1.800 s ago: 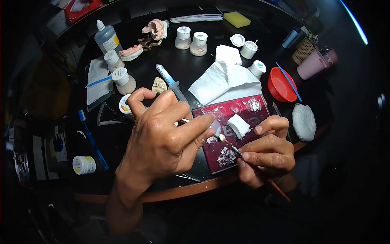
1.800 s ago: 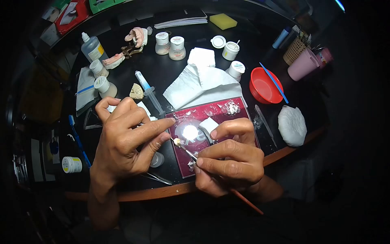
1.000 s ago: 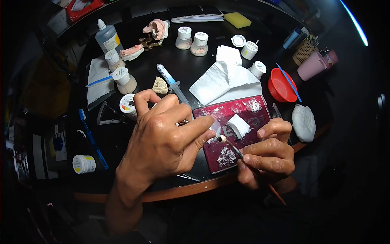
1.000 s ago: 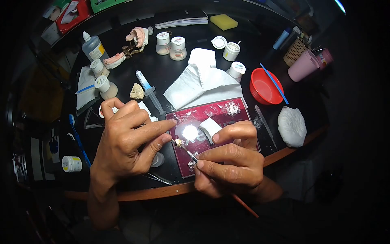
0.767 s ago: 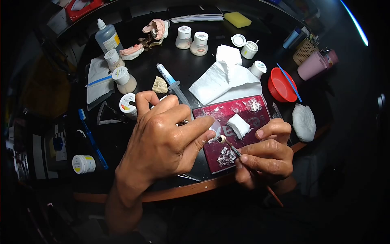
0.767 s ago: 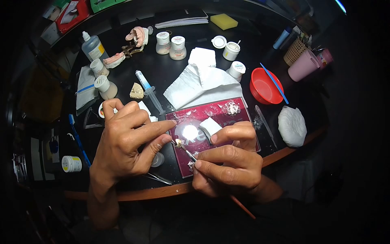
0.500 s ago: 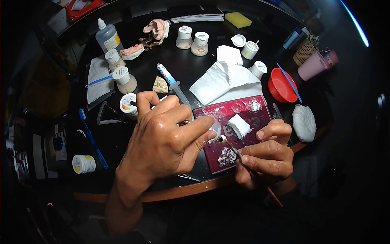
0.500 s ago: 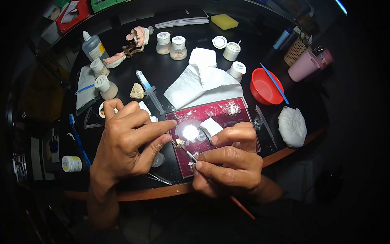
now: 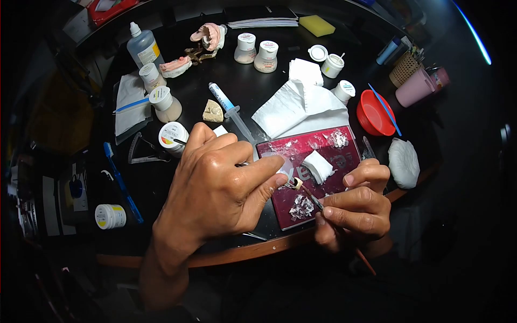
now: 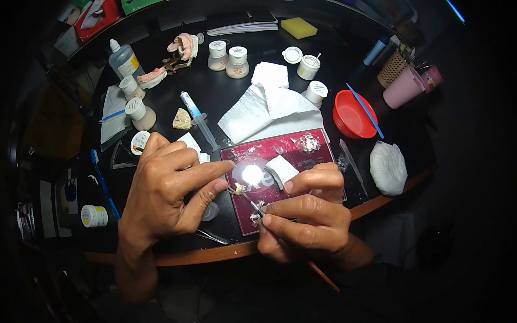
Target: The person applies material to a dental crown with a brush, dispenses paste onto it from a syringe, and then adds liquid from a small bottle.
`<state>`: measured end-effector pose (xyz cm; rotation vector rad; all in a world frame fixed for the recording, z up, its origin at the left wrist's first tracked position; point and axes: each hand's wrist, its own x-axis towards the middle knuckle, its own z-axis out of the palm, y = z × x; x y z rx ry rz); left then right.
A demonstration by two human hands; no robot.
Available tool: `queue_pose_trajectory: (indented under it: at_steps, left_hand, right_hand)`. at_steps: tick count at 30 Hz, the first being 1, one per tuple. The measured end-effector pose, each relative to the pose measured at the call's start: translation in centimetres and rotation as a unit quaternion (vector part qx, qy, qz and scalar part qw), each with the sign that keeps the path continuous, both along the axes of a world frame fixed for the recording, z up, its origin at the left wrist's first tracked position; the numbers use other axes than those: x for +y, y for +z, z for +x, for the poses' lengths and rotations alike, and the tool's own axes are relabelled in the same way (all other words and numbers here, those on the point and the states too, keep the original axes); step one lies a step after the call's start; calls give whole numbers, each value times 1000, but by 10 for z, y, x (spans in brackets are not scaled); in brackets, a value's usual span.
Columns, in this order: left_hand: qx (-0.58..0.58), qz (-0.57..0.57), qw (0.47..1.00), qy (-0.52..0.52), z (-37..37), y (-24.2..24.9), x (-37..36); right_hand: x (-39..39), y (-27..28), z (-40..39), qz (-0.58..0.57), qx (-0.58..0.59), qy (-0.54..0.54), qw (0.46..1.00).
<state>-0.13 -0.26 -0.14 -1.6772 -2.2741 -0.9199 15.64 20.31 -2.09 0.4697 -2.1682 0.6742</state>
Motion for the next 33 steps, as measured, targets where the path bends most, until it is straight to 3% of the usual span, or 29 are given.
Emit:
queue_pose_trajectory:
  at_steps: [20,33]
  left_hand:
    - [7,-24,1000,8,0,2,-1]
    - [-53,3,999,-5,1,-2,-1]
  right_hand:
    - [0,-6,-3,4,14,8,1000]
    - [0,-4,-5,-23,17,6,1000]
